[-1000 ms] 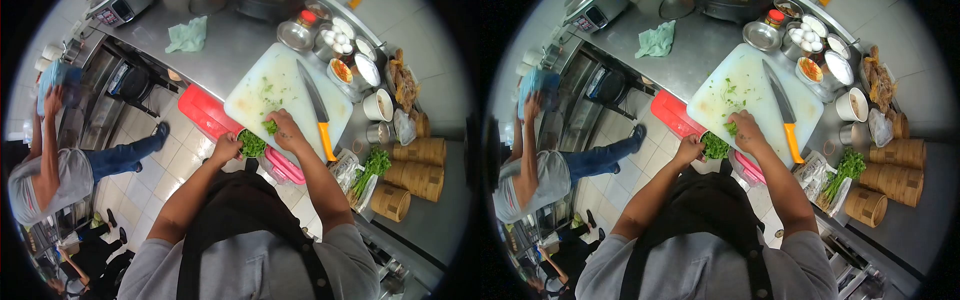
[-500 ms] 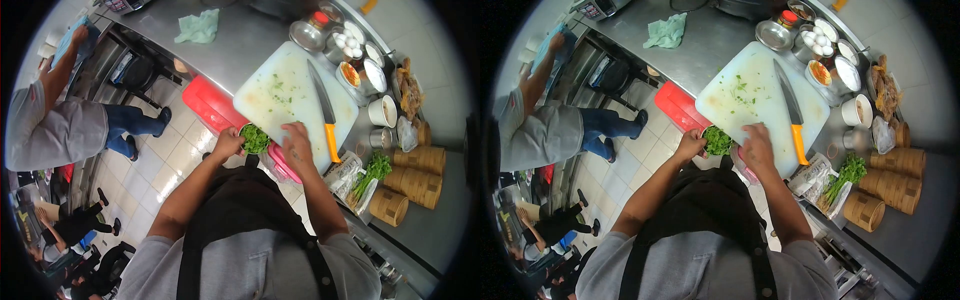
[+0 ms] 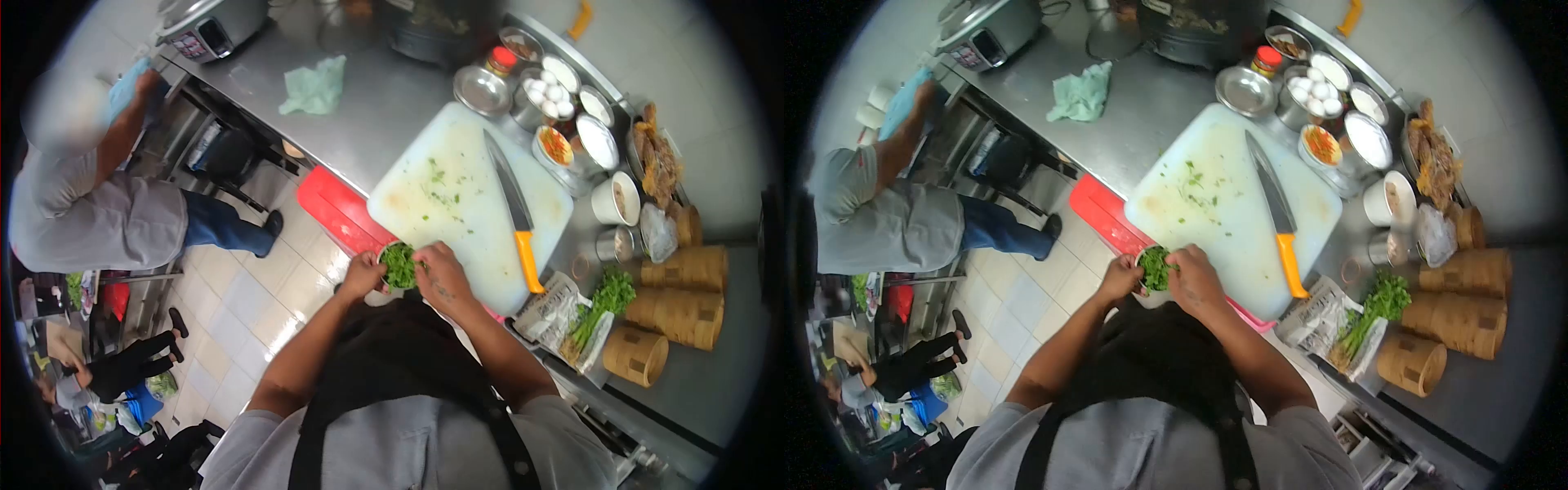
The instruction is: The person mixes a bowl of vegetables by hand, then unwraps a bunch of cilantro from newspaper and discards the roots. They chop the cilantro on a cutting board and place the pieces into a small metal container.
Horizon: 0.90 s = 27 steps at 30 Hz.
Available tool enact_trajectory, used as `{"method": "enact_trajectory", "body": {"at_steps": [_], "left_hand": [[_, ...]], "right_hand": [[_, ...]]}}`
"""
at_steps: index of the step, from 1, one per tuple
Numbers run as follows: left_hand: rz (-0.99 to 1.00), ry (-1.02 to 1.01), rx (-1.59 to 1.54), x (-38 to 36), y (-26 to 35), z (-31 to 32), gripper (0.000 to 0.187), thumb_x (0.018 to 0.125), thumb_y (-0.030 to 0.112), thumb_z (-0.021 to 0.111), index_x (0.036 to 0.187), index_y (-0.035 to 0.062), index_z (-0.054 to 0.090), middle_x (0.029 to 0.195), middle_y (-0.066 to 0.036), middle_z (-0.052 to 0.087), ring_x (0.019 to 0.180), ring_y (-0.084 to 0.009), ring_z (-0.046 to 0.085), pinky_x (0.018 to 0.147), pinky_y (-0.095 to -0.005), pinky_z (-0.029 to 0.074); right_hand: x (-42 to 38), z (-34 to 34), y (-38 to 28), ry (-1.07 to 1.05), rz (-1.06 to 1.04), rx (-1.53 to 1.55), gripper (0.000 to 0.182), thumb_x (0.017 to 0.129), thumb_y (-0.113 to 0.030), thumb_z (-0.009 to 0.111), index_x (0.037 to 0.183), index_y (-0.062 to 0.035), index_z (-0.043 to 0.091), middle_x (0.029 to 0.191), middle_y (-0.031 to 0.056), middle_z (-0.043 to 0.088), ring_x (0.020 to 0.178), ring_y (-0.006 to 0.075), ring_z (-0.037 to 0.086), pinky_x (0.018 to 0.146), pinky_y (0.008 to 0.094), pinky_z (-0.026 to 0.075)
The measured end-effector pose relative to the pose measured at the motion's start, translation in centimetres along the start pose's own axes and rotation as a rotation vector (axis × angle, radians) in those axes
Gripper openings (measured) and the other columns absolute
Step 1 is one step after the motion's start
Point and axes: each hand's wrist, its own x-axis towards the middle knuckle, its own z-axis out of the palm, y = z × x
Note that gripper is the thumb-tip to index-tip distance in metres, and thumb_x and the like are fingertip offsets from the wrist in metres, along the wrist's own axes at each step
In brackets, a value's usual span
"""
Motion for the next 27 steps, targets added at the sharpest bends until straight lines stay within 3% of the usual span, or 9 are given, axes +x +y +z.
{"method": "enact_trajectory", "body": {"at_steps": [3, 5, 8, 12, 15, 17, 18, 20, 27], "left_hand": [[0.019, 0.056, 0.028, 0.5, -1.6, -2.2, 0.011, 0.083, 0.002, 0.059, 0.082, 0.0034, 0.047, 0.07, -0.01, 0.057, 0.051, -0.0222, 0.064, 0.045, -0.0343, 0.056], [0.026, 0.074, -0.046, 0.3, -1.9, -3.6, 0.011, 0.079, 0.001, 0.057, 0.079, 0.0037, 0.047, 0.066, -0.007, 0.055, 0.049, -0.0216, 0.06, 0.045, -0.0368, 0.055], [0.049, 0.184, -0.068, -2.2, 0.7, -5.7, 0.008, 0.08, 0.0, 0.054, 0.083, 0.0026, 0.047, 0.067, -0.01, 0.057, 0.05, -0.0234, 0.061, 0.047, -0.0386, 0.058], [0.163, 0.273, -0.249, -4.1, 5.1, -9.4, 0.008, 0.08, -0.003, 0.053, 0.082, 0.0021, 0.047, 0.066, -0.009, 0.055, 0.049, -0.0201, 0.059, 0.046, -0.0387, 0.058], [0.253, 0.333, -0.193, -3.9, 11.0, -10.9, 0.008, 0.08, -0.001, 0.053, 0.08, 0.0027, 0.046, 0.066, -0.006, 0.052, 0.045, -0.0159, 0.051, 0.049, -0.0369, 0.058], [0.274, 0.308, -0.191, -1.9, 14.0, -12.1, 0.008, 0.081, -0.001, 0.054, 0.081, 0.0026, 0.047, 0.067, -0.007, 0.053, 0.046, -0.0161, 0.053, 0.049, -0.0346, 0.058], [0.271, 0.299, -0.187, -0.7, 15.1, -12.7, 0.008, 0.081, -0.001, 0.054, 0.081, 0.0026, 0.047, 0.067, -0.007, 0.053, 0.046, -0.0161, 0.053, 0.049, -0.0346, 0.058], [0.271, 0.209, -0.205, 2.1, 17.5, -13.5, 0.007, 0.083, 0.0, 0.054, 0.082, 0.0024, 0.048, 0.067, -0.008, 0.055, 0.048, -0.0176, 0.057, 0.05, -0.0335, 0.058], [0.214, -0.05, -0.173, 12.1, 23.1, -16.4, 0.013, 0.083, 0.0, 0.055, 0.08, 0.0049, 0.044, 0.067, -0.008, 0.055, 0.049, -0.0209, 0.062, 0.045, -0.034, 0.056]], "right_hand": [[0.0, -1.1, 0.6, 0.052, 0.062, 0.064, 0.011, 0.082, -0.005, 0.065, 0.092, -0.0073, 0.062, 0.078, 0.0107, 0.059, 0.073, 0.0301, 0.06, 0.067, 0.038, 0.049], [0.2, -2.1, 0.4, 0.009, 0.258, 0.185, 0.01, 0.083, -0.01, 0.069, 0.09, -0.0055, 0.063, 0.073, 0.0076, 0.06, 0.064, 0.021, 0.059, 0.062, 0.0321, 0.049], [0.4, -2.6, 1.5, 0.062, 0.314, 0.331, 0.013, 0.083, -0.011, 0.07, 0.091, -0.0035, 0.064, 0.071, 0.0056, 0.061, 0.064, 0.0156, 0.06, 0.063, 0.0287, 0.049], [1.8, -2.2, 0.8, 0.098, 0.313, 0.372, 0.013, 0.084, -0.01, 0.07, 0.093, -0.0028, 0.065, 0.078, 0.006, 0.064, 0.067, 0.0159, 0.061, 0.064, 0.0283, 0.05], [4.5, -1.9, -2.8, 0.088, 0.137, 0.276, 0.015, 0.084, -0.009, 0.07, 0.097, -0.0029, 0.065, 0.088, 0.0088, 0.065, 0.071, 0.0206, 0.063, 0.067, 0.0309, 0.051], [7.1, -0.7, -5.9, 0.035, -0.191, 0.137, 0.021, 0.084, -0.006, 0.069, 0.104, -0.0034, 0.065, 0.098, 0.0122, 0.064, 0.081, 0.0275, 0.063, 0.073, 0.0349, 0.052], [8.8, 0.4, -7.1, 0.042, -0.184, 0.134, 0.021, 0.084, -0.006, 0.069, 0.104, -0.0034, 0.065, 0.098, 0.0122, 0.064, 0.081, 0.0275, 0.063, 0.073, 0.0349, 0.052], [13.0, 2.7, -9.2, 0.104, -0.412, 0.064, 0.029, 0.082, -0.003, 0.067, 0.112, -0.0036, 0.064, 0.101, 0.0145, 0.062, 0.092, 0.0328, 0.061, 0.079, 0.0391, 0.051], [27.1, 8.5, -9.7, 0.23, -0.301, -0.222, 0.032, 0.084, -0.004, 0.061, 0.116, -0.002, 0.062, 0.103, 0.0158, 0.059, 0.096, 0.034, 0.058, 0.089, 0.0434, 0.047]]}}
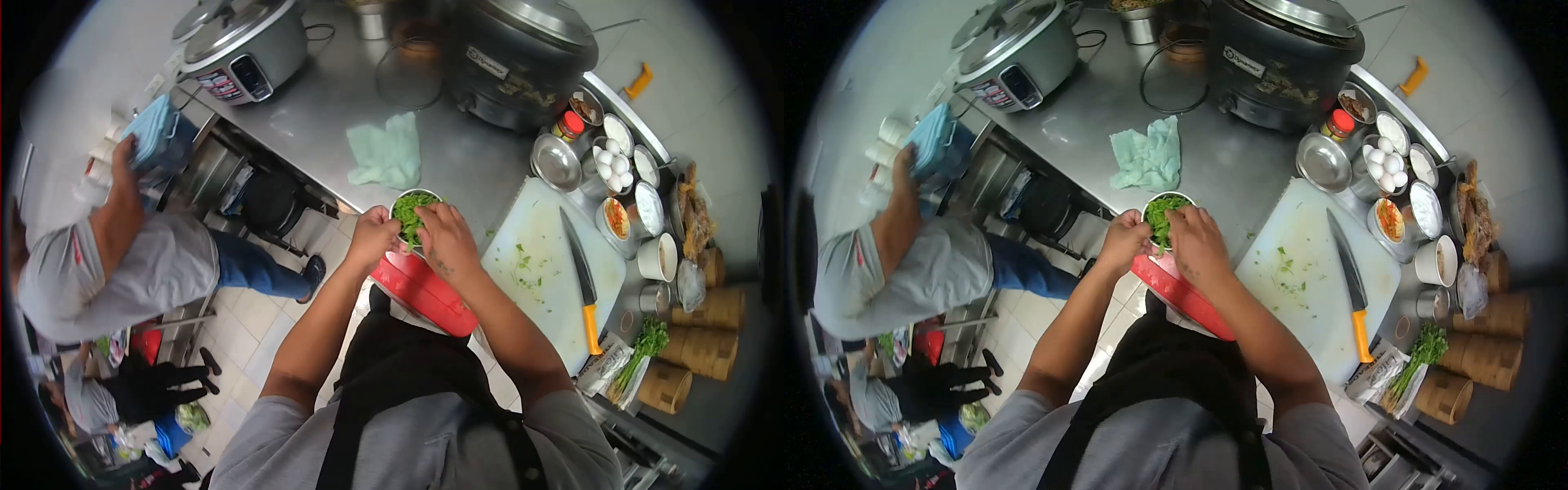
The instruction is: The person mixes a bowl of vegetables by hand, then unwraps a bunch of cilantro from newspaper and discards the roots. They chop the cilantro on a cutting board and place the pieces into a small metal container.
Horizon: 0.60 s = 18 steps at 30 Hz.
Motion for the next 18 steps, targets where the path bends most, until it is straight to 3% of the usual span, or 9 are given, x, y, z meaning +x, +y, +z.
{"method": "enact_trajectory", "body": {"at_steps": [2, 3, 4, 6, 10, 13, 16, 18], "left_hand": [[-0.053, -0.021, 0.017, 2.1, 0.9, -0.4, 0.015, 0.082, -0.001, 0.055, 0.081, 0.0069, 0.043, 0.067, -0.007, 0.054, 0.05, -0.0215, 0.062, 0.048, -0.0368, 0.058], [-0.056, -0.049, 0.025, 3.0, 1.1, -0.5, 0.016, 0.083, 0.0, 0.055, 0.079, 0.0066, 0.042, 0.067, -0.007, 0.054, 0.05, -0.022, 0.063, 0.046, -0.036, 0.057], [-0.058, -0.08, 0.036, 3.8, 1.4, -0.4, 0.017, 0.084, 0.0, 0.055, 0.077, 0.0063, 0.04, 0.066, -0.007, 0.053, 0.049, -0.0224, 0.063, 0.044, -0.0353, 0.056], [-0.101, -0.136, 0.058, 5.0, 1.6, -0.4, 0.017, 0.084, 0.0, 0.055, 0.077, 0.0062, 0.041, 0.066, -0.007, 0.053, 0.05, -0.0229, 0.064, 0.045, -0.0358, 0.057], [-0.17, -0.214, 0.014, 6.9, 1.7, -0.4, 0.016, 0.084, 0.0, 0.056, 0.079, 0.0056, 0.042, 0.066, -0.008, 0.053, 0.052, -0.0237, 0.065, 0.048, -0.037, 0.059], [-0.215, -0.234, 0.013, 7.2, 1.9, -0.6, 0.015, 0.084, 0.001, 0.057, 0.08, 0.0045, 0.043, 0.068, -0.009, 0.054, 0.053, -0.0241, 0.066, 0.049, -0.0376, 0.06], [-0.215, -0.248, 0.082, 7.3, 2.2, -0.5, 0.013, 0.087, 0.002, 0.058, 0.085, 0.0059, 0.045, 0.067, -0.007, 0.053, 0.054, -0.0237, 0.065, 0.054, -0.0391, 0.061], [-0.205, -0.235, 0.053, 7.3, 2.4, -0.4, 0.014, 0.089, 0.007, 0.06, 0.085, 0.0058, 0.046, 0.067, -0.007, 0.054, 0.056, -0.0239, 0.065, 0.055, -0.0388, 0.061]], "right_hand": [[1.9, 1.7, 1.4, -0.055, 0.086, -0.098, 0.026, 0.085, -0.006, 0.059, 0.11, 0.0002, 0.063, 0.102, 0.0153, 0.06, 0.095, 0.0343, 0.059, 0.09, 0.0429, 0.045], [2.6, 2.1, 1.7, -0.141, 0.158, -0.21, 0.018, 0.082, -0.006, 0.058, 0.098, -0.0003, 0.065, 0.097, 0.0147, 0.062, 0.095, 0.034, 0.059, 0.09, 0.042, 0.046], [3.1, 2.5, 1.9, -0.134, 0.184, -0.22, 0.018, 0.082, -0.006, 0.058, 0.098, -0.0003, 0.065, 0.097, 0.0147, 0.062, 0.095, 0.034, 0.059, 0.09, 0.042, 0.046], [4.1, 2.5, 1.3, -0.224, 0.152, -0.368, 0.011, 0.079, -0.006, 0.058, 0.087, -0.0021, 0.065, 0.091, 0.0144, 0.064, 0.095, 0.0343, 0.06, 0.09, 0.0422, 0.046], [5.1, 3.2, 3.6, -0.21, 0.154, -0.472, 0.013, 0.077, -0.006, 0.059, 0.086, -0.0038, 0.068, 0.088, 0.0148, 0.064, 0.095, 0.0345, 0.06, 0.09, 0.0426, 0.047], [6.2, 0.8, 1.7, -0.25, 0.249, -0.332, 0.016, 0.078, -0.005, 0.06, 0.091, -0.0045, 0.069, 0.089, 0.0145, 0.064, 0.094, 0.0347, 0.061, 0.086, 0.0407, 0.048], [6.3, -0.2, 1.0, -0.101, 0.354, -0.261, 0.018, 0.08, -0.003, 0.06, 0.095, -0.0065, 0.07, 0.091, 0.0142, 0.063, 0.092, 0.0335, 0.061, 0.083, 0.0409, 0.05], [6.4, -0.6, 0.9, 0.047, 0.46, 0.039, 0.014, 0.083, -0.007, 0.063, 0.096, -0.0073, 0.069, 0.092, 0.0136, 0.062, 0.093, 0.0322, 0.061, 0.081, 0.0424, 0.051]]}}
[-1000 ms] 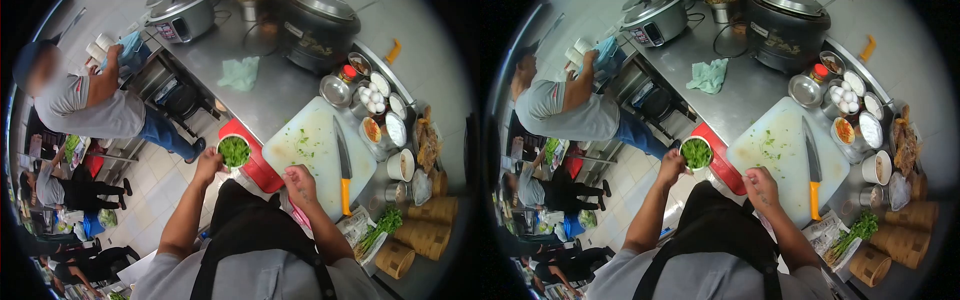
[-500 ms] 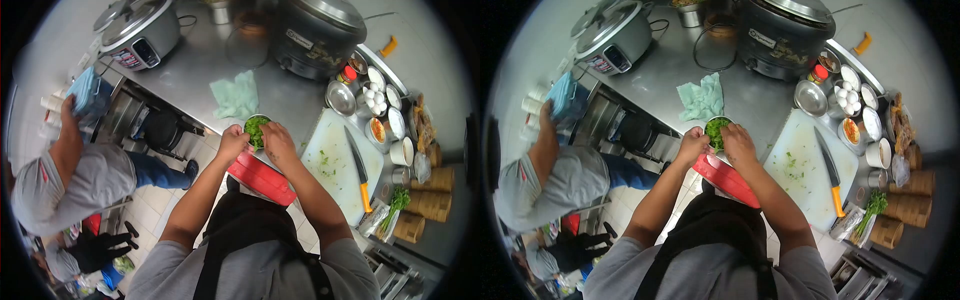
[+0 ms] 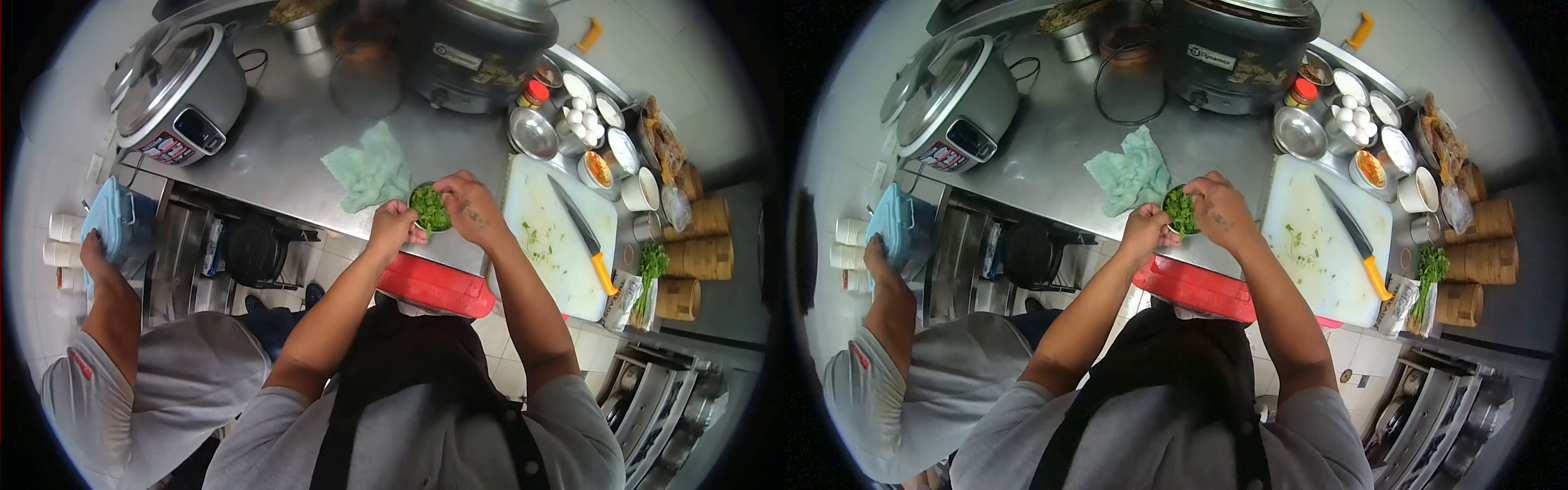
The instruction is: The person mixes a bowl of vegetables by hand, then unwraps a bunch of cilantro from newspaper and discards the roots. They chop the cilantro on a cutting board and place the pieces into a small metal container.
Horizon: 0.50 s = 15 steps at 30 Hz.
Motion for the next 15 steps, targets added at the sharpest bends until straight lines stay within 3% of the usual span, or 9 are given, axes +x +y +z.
{"method": "enact_trajectory", "body": {"at_steps": [4, 7, 8, 10, 15], "left_hand": [[-0.039, 0.02, -0.025, -0.6, 0.7, 0.0, 0.018, 0.09, 0.013, 0.063, 0.086, 0.0053, 0.048, 0.067, -0.007, 0.054, 0.059, -0.0242, 0.066, 0.055, -0.0387, 0.06], [-0.032, -0.072, -0.068, -0.4, 0.2, -0.8, 0.02, 0.092, 0.016, 0.062, 0.088, 0.0023, 0.048, 0.067, -0.006, 0.052, 0.062, -0.0261, 0.068, 0.058, -0.0373, 0.061], [-0.045, -0.103, -0.059, -0.3, 0.2, -0.8, 0.02, 0.092, 0.016, 0.062, 0.088, 0.0023, 0.048, 0.067, -0.006, 0.052, 0.062, -0.0261, 0.068, 0.058, -0.0373, 0.061], [-0.043, -0.089, -0.038, -0.3, -0.1, -0.9, 0.019, 0.092, 0.016, 0.062, 0.089, 0.0032, 0.049, 0.068, -0.006, 0.053, 0.061, -0.0261, 0.067, 0.056, -0.0371, 0.06], [-0.046, -0.082, -0.042, -0.1, -0.3, -0.8, 0.017, 0.092, 0.015, 0.063, 0.09, 0.0042, 0.049, 0.068, -0.006, 0.053, 0.061, -0.0242, 0.066, 0.056, -0.0375, 0.059]], "right_hand": [[-3.1, -0.4, -1.7, 0.095, 0.113, -0.024, 0.015, 0.083, -0.013, 0.067, 0.097, -0.0075, 0.069, 0.093, 0.0131, 0.062, 0.093, 0.032, 0.061, 0.081, 0.0436, 0.051], [-5.5, 3.1, 0.3, 0.036, -0.159, -0.271, 0.017, 0.083, -0.015, 0.068, 0.099, -0.0072, 0.068, 0.092, 0.0135, 0.062, 0.09, 0.0339, 0.062, 0.077, 0.0439, 0.05], [-5.6, 3.1, 0.5, 0.054, -0.135, -0.288, 0.017, 0.083, -0.015, 0.068, 0.099, -0.0072, 0.068, 0.092, 0.0135, 0.062, 0.09, 0.0339, 0.062, 0.077, 0.0439, 0.05], [-5.5, 2.8, 0.6, -0.057, -0.016, -0.079, 0.018, 0.084, -0.011, 0.064, 0.1, -0.0066, 0.069, 0.092, 0.0135, 0.062, 0.093, 0.0342, 0.061, 0.078, 0.0439, 0.05], [-4.2, 2.8, 0.2, 0.143, 0.075, 0.096, 0.021, 0.084, -0.007, 0.06, 0.104, -0.0028, 0.067, 0.097, 0.0159, 0.061, 0.096, 0.0349, 0.06, 0.082, 0.0423, 0.05]]}}
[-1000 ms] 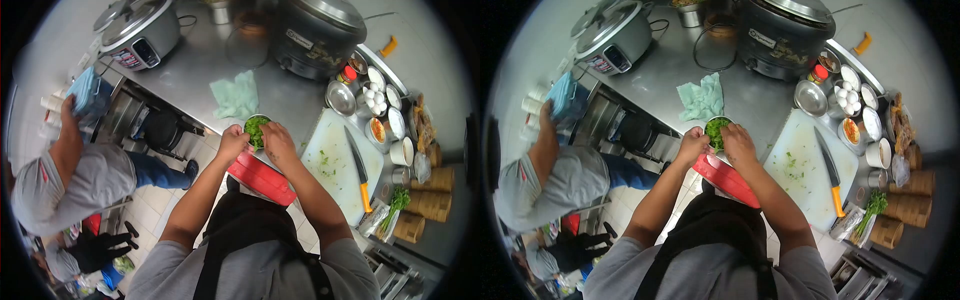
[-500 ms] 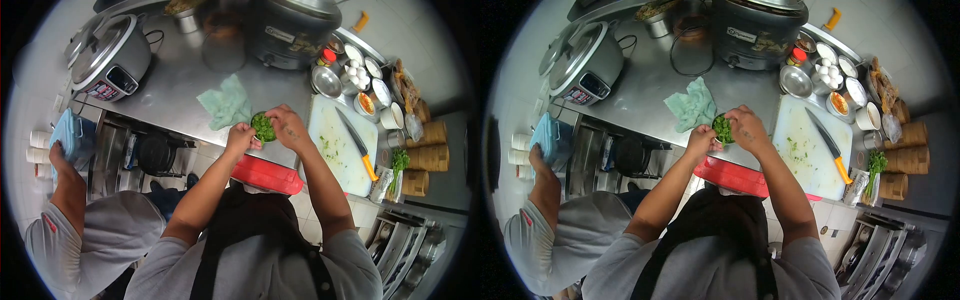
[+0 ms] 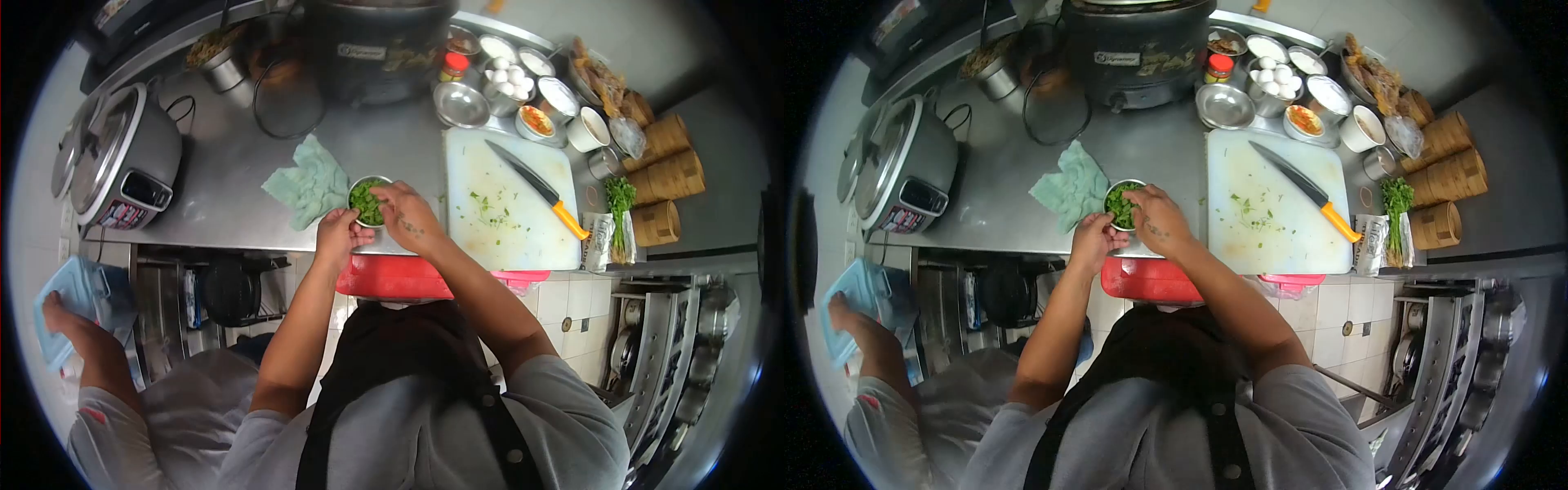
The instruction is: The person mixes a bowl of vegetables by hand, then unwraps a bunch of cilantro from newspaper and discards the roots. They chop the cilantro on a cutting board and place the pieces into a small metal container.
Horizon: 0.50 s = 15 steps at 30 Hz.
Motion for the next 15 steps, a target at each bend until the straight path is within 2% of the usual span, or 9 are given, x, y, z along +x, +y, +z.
{"method": "enact_trajectory", "body": {"at_steps": [3, 5, 6, 8, 9, 11, 12, 13, 15], "left_hand": [[-0.013, -0.009, 0.02, -0.5, 0.2, -0.6, 0.015, 0.092, 0.016, 0.061, 0.095, 0.0049, 0.051, 0.076, -0.006, 0.056, 0.07, -0.0225, 0.064, 0.063, -0.0408, 0.058], [0.047, 0.069, -0.063, -1.1, 0.5, -1.0, 0.014, 0.089, 0.007, 0.062, 0.097, 0.0041, 0.05, 0.079, -0.006, 0.056, 0.073, -0.0213, 0.063, 0.066, -0.0412, 0.058], [0.047, 0.043, -0.055, -1.6, 0.5, -0.4, 0.014, 0.089, 0.007, 0.062, 0.097, 0.0041, 0.05, 0.079, -0.006, 0.056, 0.073, -0.0213, 0.063, 0.066, -0.0412, 0.058], [0.302, 0.114, -0.053, -2.7, 0.8, 0.4, 0.019, 0.086, -0.004, 0.061, 0.1, 0.0025, 0.049, 0.085, -0.006, 0.058, 0.08, -0.0212, 0.065, 0.073, -0.0382, 0.058], [0.309, 0.112, -0.053, -2.5, 0.8, 1.0, 0.019, 0.086, -0.004, 0.061, 0.1, 0.0025, 0.049, 0.085, -0.006, 0.058, 0.08, -0.0212, 0.065, 0.073, -0.0382, 0.058], [0.687, 0.002, 0.219, -2.2, 0.7, 2.9, 0.032, 0.082, -0.011, 0.062, 0.109, 0.0014, 0.049, 0.097, -0.009, 0.06, 0.092, -0.0205, 0.065, 0.074, -0.0308, 0.056], [0.782, -0.037, 0.45, -2.3, 1.0, 4.3, 0.035, 0.081, -0.009, 0.062, 0.114, 0.0004, 0.053, 0.108, -0.011, 0.061, 0.107, -0.0232, 0.061, 0.082, -0.0284, 0.053], [0.793, -0.033, 0.457, -3.2, 1.8, 6.1, 0.035, 0.081, -0.009, 0.062, 0.114, 0.0004, 0.053, 0.108, -0.011, 0.061, 0.107, -0.0232, 0.061, 0.082, -0.0284, 0.053], [0.975, -0.153, 1.09, -5.4, 2.9, 9.8, 0.034, 0.079, -0.007, 0.062, 0.112, -0.0011, 0.058, 0.113, -0.016, 0.061, 0.113, -0.0286, 0.059, 0.087, -0.0324, 0.051]], "right_hand": [[-0.5, -2.6, 0.5, 0.087, -0.036, -0.024, 0.028, 0.083, -0.007, 0.063, 0.109, -0.0007, 0.062, 0.102, 0.0192, 0.059, 0.098, 0.0373, 0.058, 0.086, 0.0419, 0.048], [-2.3, -5.9, 4.1, 0.294, -0.179, -0.241, 0.034, 0.08, -0.004, 0.066, 0.113, -0.0023, 0.058, 0.106, 0.0195, 0.059, 0.101, 0.0384, 0.057, 0.09, 0.0418, 0.047], [-3.6, -7.9, 6.6, 0.399, -0.081, -0.293, 0.036, 0.08, -0.003, 0.068, 0.114, -0.0035, 0.057, 0.105, 0.0183, 0.058, 0.101, 0.0365, 0.057, 0.089, 0.0409, 0.047], [-7.1, -12.8, 11.5, 0.599, 0.094, -0.442, 0.041, 0.076, 0.001, 0.07, 0.113, -0.0038, 0.054, 0.108, 0.0174, 0.057, 0.102, 0.0354, 0.056, 0.09, 0.0402, 0.046], [-9.2, -15.9, 14.1, 0.634, 0.131, -0.602, 0.044, 0.072, 0.002, 0.07, 0.112, -0.0027, 0.053, 0.109, 0.0179, 0.057, 0.105, 0.0356, 0.055, 0.093, 0.0397, 0.044], [-12.3, -20.7, 18.0, 0.613, 0.418, -0.843, 0.05, 0.067, 0.005, 0.063, 0.116, -0.0029, 0.051, 0.108, 0.0206, 0.056, 0.103, 0.039, 0.053, 0.091, 0.0454, 0.044], [-13.0, -22.5, 17.5, 0.566, 0.544, -0.913, 0.044, 0.072, 0.003, 0.054, 0.115, -0.0049, 0.051, 0.11, 0.0192, 0.056, 0.104, 0.0381, 0.053, 0.091, 0.0473, 0.043], [-13.7, -23.9, 18.6, 0.478, 0.616, -0.996, 0.046, 0.074, 0.0, 0.055, 0.119, -0.0063, 0.049, 0.111, 0.0176, 0.056, 0.106, 0.0366, 0.053, 0.091, 0.0468, 0.043], [-14.8, -25.6, 19.8, 0.303, 0.611, -1.079, 0.046, 0.075, -0.004, 0.055, 0.12, -0.0077, 0.047, 0.109, 0.0169, 0.056, 0.104, 0.0358, 0.054, 0.091, 0.0465, 0.043]]}}
